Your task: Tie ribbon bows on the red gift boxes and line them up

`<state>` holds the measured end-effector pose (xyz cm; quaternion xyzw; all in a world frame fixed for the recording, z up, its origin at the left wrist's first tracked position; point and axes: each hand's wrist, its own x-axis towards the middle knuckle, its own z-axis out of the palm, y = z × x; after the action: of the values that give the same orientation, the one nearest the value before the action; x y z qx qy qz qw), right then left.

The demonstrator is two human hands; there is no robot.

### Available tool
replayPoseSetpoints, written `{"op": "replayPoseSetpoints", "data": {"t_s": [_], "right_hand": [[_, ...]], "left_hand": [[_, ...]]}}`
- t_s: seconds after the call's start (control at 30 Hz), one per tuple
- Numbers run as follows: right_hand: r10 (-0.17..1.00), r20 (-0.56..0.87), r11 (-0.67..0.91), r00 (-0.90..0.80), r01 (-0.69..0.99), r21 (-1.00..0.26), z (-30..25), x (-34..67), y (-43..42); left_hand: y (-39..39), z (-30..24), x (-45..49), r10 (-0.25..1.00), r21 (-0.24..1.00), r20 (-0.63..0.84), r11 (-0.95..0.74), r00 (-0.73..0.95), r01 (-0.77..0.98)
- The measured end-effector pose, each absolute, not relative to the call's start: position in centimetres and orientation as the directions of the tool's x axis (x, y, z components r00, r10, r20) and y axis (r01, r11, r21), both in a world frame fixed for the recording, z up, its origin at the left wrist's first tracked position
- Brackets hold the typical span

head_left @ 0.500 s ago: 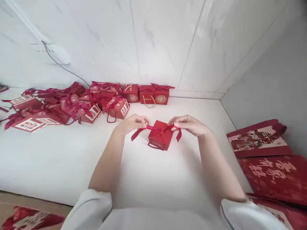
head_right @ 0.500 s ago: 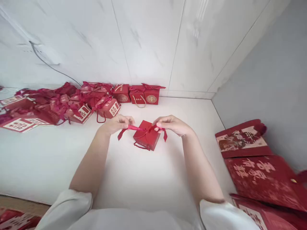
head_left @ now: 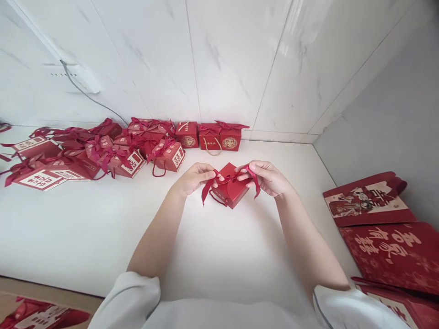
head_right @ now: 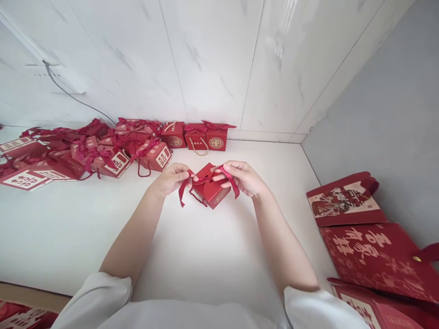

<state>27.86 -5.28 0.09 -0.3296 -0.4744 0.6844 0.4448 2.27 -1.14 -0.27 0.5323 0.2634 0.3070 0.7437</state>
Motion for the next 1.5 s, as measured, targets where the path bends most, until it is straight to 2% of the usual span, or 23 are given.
{"op": "replayPoseSetpoints", "data": {"t_s": [0.2,0.47,0.67,0.77,0.97,1.1,1.5], "right_hand": [[0.928,0.061,-0.037,-0.368,-0.255,-0.966,0.7,27.0,-5.7],[0.922,0.112,0.058,-0.371,-0.152,-0.987,-0.2,27.2,-5.4],[0.860,0.044,0.074,-0.509,0.040,-0.996,-0.7,27.0,-5.2],[0.855,0.005,0.068,-0.519,0.103,-0.992,-0.6,27.0,-5.2],[0.865,0.002,0.095,-0.502,0.159,-0.983,-0.5,27.0,-5.1],[0.862,0.045,0.120,-0.505,0.117,-0.986,-0.6,26.5,-5.1],[0.894,0.148,0.189,-0.422,0.057,-0.980,-2.3,25.7,-4.7]], "left_hand": [[-1.9,1.6,2.7,0.762,0.980,-0.094,0.184,0.641,-0.075],[-2.9,3.6,2.4,0.758,0.992,-0.100,0.025,0.644,0.124],[-2.2,2.9,1.9,0.715,0.948,-0.241,0.028,0.657,0.318],[-1.7,2.4,1.5,0.701,0.945,-0.256,0.038,0.666,0.324],[-2.1,2.2,2.4,0.727,0.967,-0.172,-0.004,0.665,0.254],[-2.2,1.5,3.3,0.732,0.979,-0.171,0.051,0.659,0.198],[-1.3,1.2,1.9,0.707,0.972,-0.208,0.074,0.677,0.222]]}}
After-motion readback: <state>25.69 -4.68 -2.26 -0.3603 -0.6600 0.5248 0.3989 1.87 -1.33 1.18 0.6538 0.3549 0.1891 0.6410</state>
